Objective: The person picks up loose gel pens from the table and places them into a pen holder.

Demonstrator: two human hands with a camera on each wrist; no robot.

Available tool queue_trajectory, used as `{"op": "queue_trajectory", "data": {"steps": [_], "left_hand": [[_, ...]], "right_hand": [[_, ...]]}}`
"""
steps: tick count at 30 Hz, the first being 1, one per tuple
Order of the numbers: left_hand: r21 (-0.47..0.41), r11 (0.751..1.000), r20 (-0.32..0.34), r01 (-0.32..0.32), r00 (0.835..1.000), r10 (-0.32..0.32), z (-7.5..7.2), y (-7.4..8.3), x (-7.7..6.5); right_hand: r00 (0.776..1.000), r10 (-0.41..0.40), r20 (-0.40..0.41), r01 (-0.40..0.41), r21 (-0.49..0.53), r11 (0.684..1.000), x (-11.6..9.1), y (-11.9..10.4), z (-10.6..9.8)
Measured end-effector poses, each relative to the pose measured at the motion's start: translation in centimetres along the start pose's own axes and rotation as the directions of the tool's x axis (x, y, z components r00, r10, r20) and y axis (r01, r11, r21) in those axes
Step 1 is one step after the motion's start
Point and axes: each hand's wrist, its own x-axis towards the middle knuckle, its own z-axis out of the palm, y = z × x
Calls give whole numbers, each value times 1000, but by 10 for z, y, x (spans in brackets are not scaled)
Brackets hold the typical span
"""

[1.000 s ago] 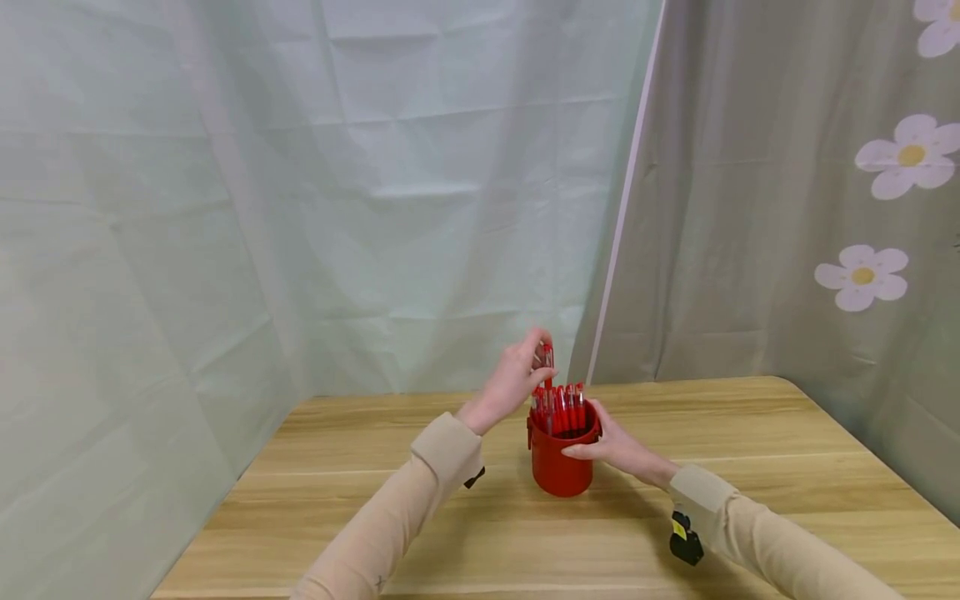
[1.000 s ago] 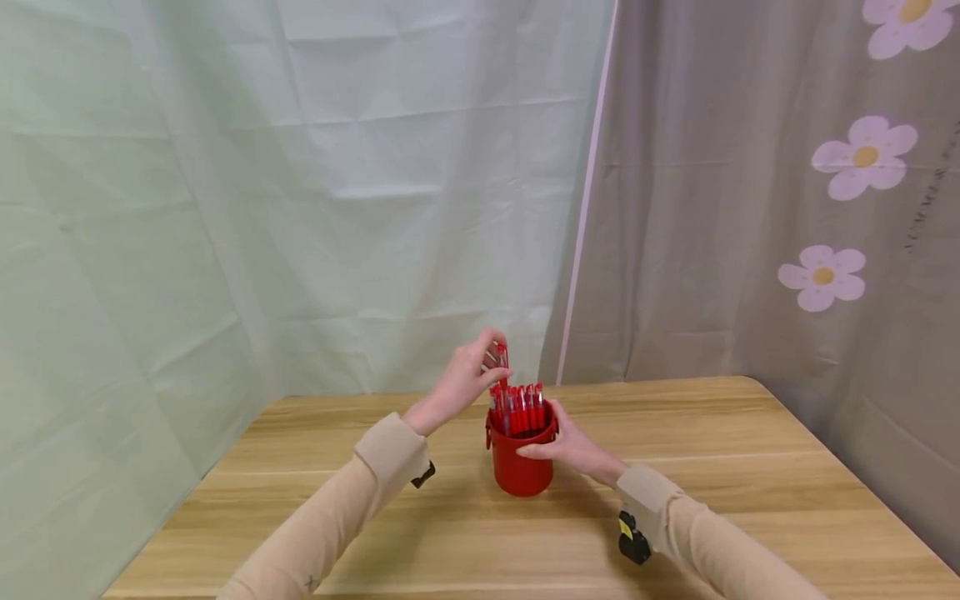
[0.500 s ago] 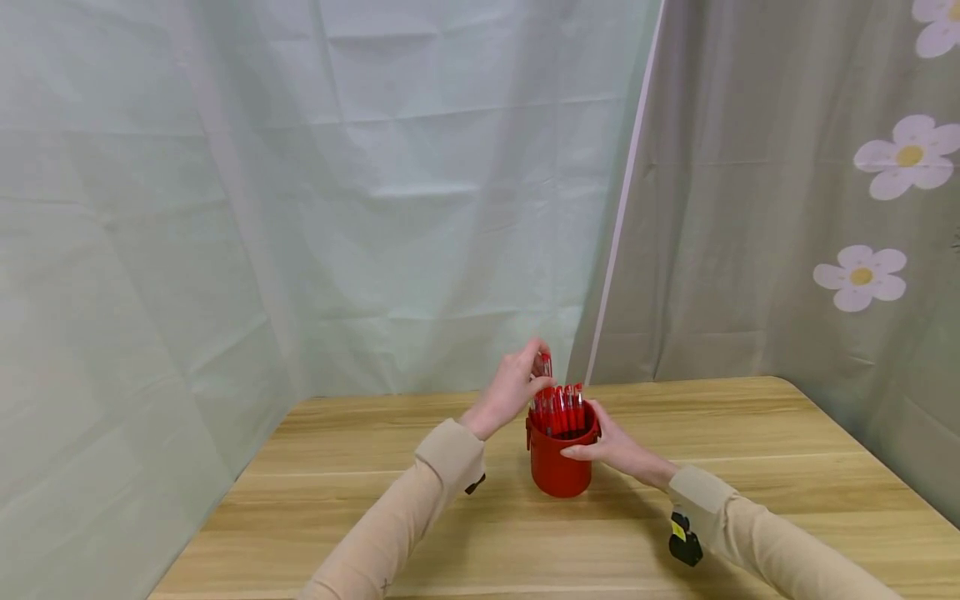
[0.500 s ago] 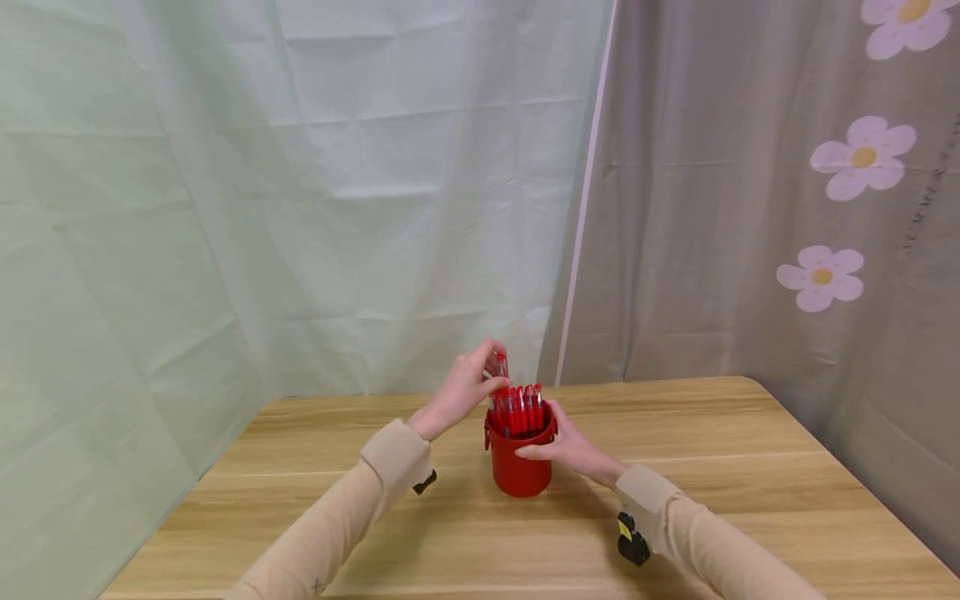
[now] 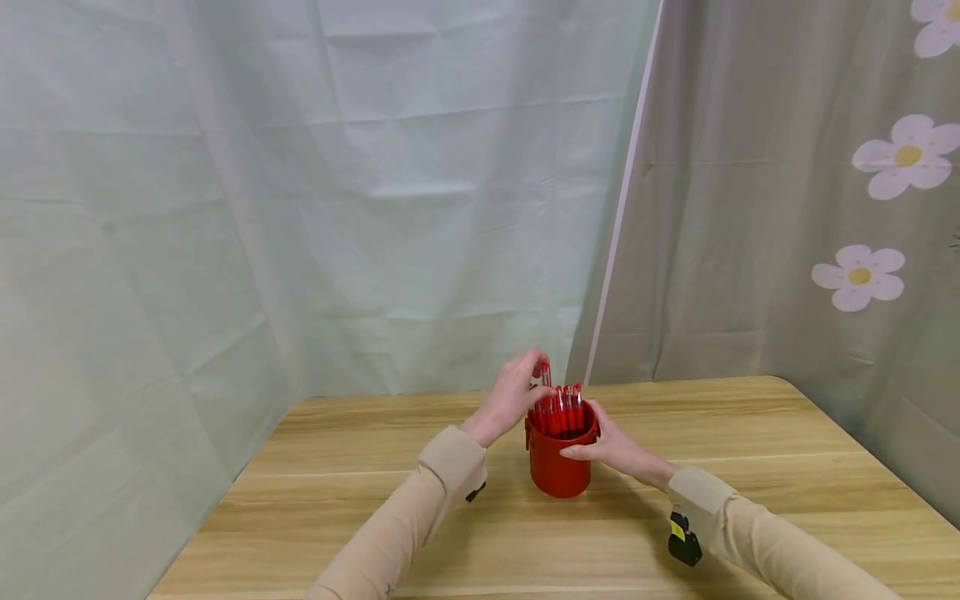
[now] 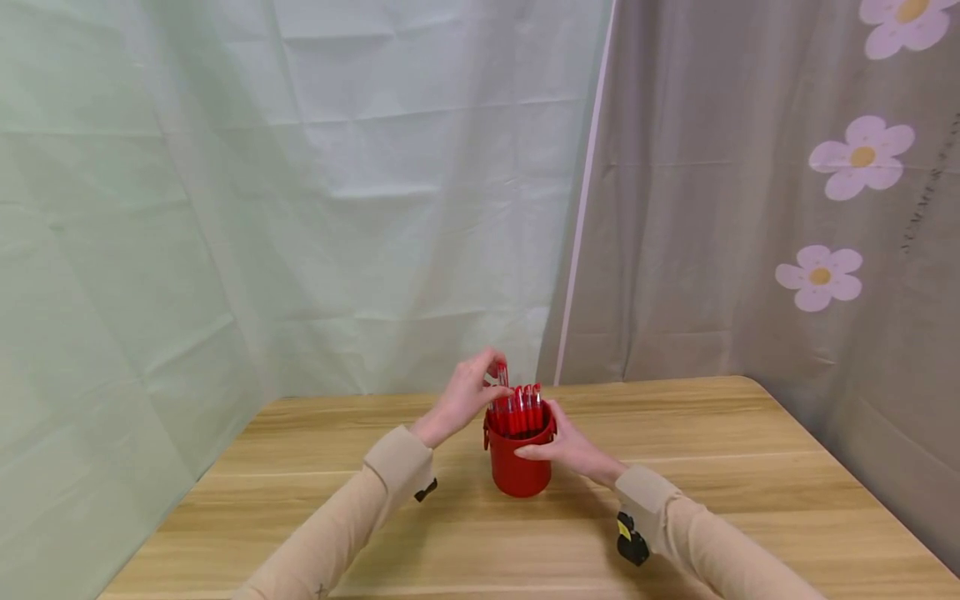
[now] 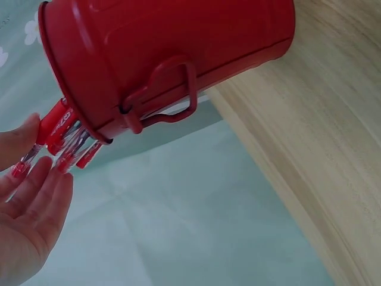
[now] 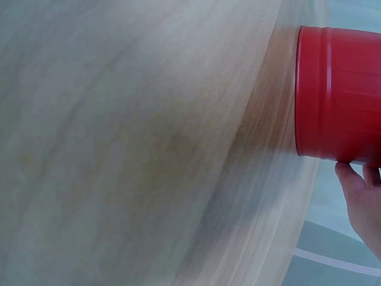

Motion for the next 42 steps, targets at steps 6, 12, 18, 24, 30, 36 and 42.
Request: {"op": "queue_trajectory", "data": {"steps": [6, 12, 18, 24, 30, 36, 42], "left_hand": [[67, 998, -7, -3, 1000, 3, 5, -3, -4], [98, 995, 10, 8, 1000, -9, 8, -5, -9], [160, 986, 2, -34, 999, 35, 12, -8, -12], [170, 985, 21, -28, 999, 25, 14, -9, -15], [175, 984, 42, -29, 999, 22, 15, -10, -19], [179, 983, 36, -29, 999, 23, 14, -9, -20], [195, 981, 40, -8, 999, 0, 13, -10, -21]], "right_hand": [[1000, 1, -1, -1, -2, 1000, 0, 1, 0], [1000, -11, 1, 11, -3, 1000, 1, 3, 0], [1000, -12, -10, 12, -13, 1000, 1, 2, 1], [1000, -11, -15, 10, -31, 999, 0, -2, 2], [1000, -16, -6, 16, -33, 999, -1, -1, 3], [1000, -15, -22, 15, -27, 1000, 8, 19, 0], [1000, -16, -20, 16, -18, 1000, 12, 29, -1]]}}
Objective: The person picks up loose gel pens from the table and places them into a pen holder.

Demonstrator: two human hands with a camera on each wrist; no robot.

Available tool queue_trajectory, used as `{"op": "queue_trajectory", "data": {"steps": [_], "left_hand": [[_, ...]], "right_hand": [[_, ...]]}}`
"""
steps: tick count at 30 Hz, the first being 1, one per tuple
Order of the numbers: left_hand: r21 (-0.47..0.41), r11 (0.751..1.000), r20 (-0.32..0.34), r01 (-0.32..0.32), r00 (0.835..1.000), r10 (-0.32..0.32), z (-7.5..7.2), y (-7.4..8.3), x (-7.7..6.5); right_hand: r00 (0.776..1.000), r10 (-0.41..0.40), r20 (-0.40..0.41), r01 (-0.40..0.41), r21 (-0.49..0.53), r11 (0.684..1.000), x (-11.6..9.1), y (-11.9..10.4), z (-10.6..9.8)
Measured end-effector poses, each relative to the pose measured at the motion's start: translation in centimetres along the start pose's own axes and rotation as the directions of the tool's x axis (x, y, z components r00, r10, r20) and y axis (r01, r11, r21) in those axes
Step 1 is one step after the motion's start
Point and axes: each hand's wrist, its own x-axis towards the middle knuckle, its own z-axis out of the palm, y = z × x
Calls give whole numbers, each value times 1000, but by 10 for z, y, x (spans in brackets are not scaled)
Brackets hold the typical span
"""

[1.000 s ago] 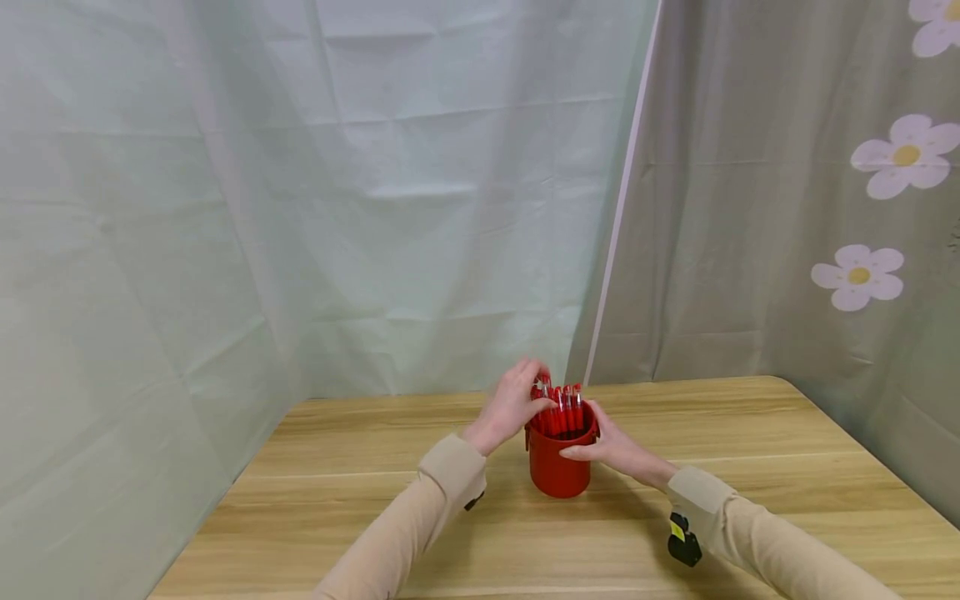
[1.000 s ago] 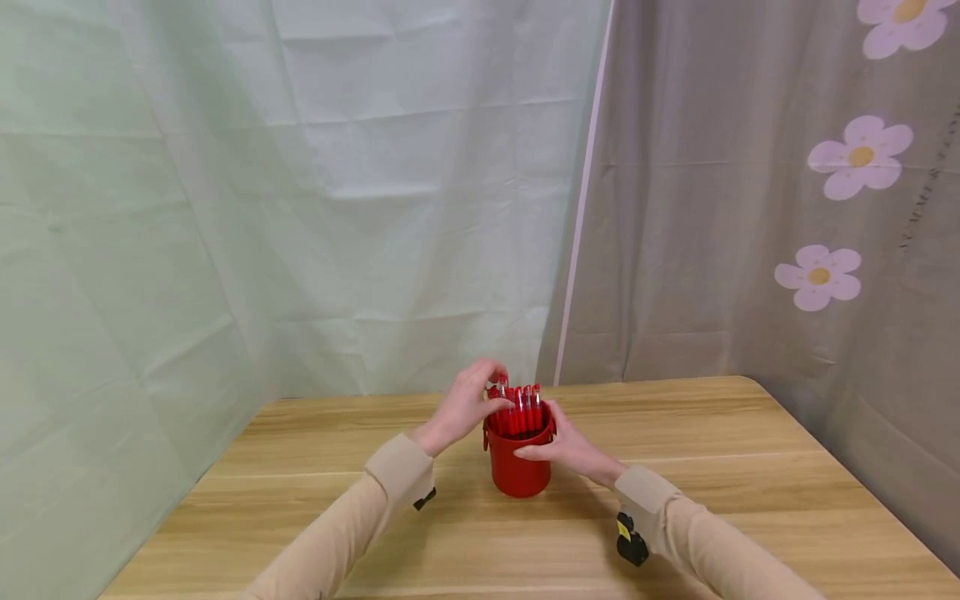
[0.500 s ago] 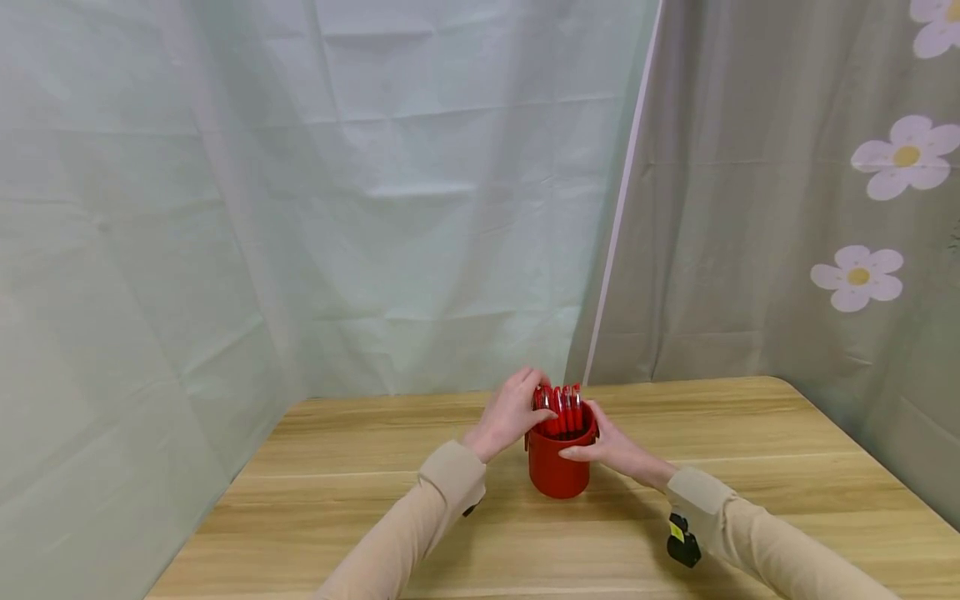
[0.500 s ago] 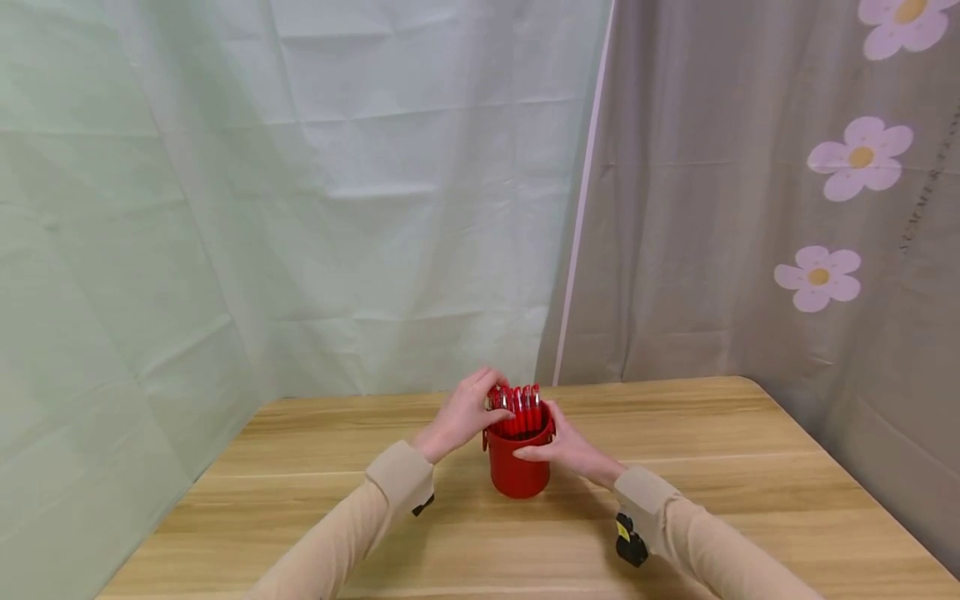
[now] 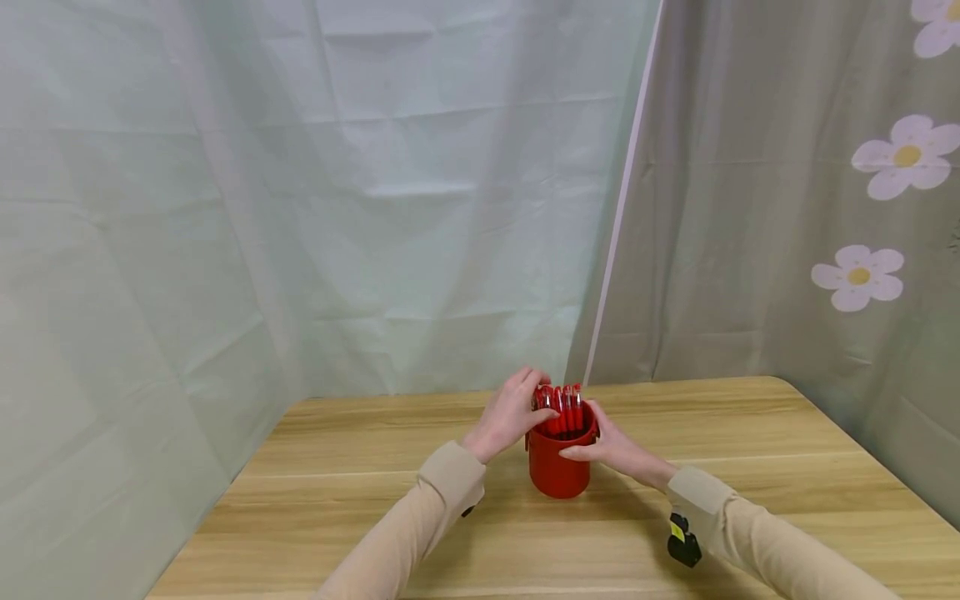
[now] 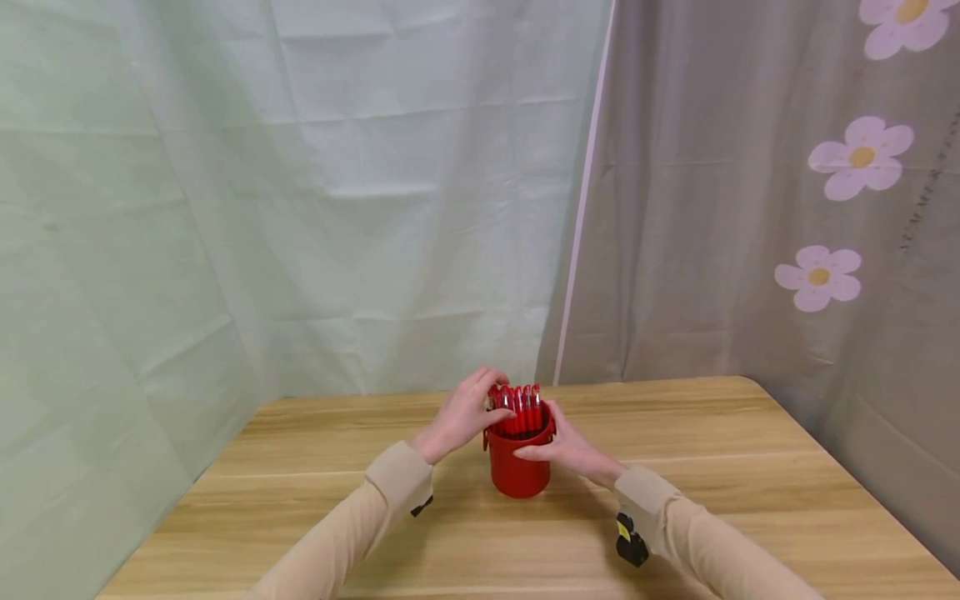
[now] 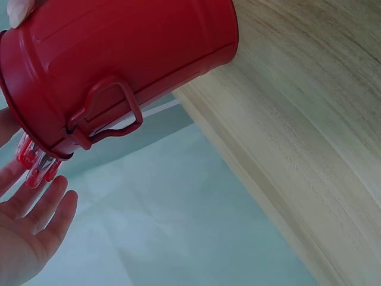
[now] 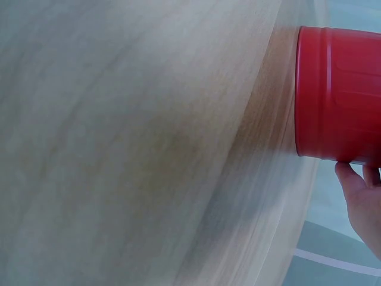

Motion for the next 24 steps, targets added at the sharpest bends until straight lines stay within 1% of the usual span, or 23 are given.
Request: {"op": "queue_trajectory", "data": {"steps": [6, 12, 15, 21, 24], "left_hand": [[-36, 999, -24, 19, 1000, -20, -5, -1, -2], [-55, 999, -72, 0, 997, -4, -10, -6, -10], [-53, 999, -80, 4, 997, -8, -12, -9, -14], [-50, 997, -66, 60, 996, -63, -13, -17, -24], [-51, 995, -53, 88, 994, -90, -14, -21, -28]], "right_hand": [[1000, -8, 5, 8, 8, 1000, 1, 0, 0], [1000, -24, 1, 24, 23, 999, 3, 3, -1], [999, -33, -12, 33, 25, 999, 2, 5, -4], [1000, -8, -13, 9, 47, 999, -2, 8, -10], [1000, -17, -16, 17, 35, 999, -5, 10, -14]]}}
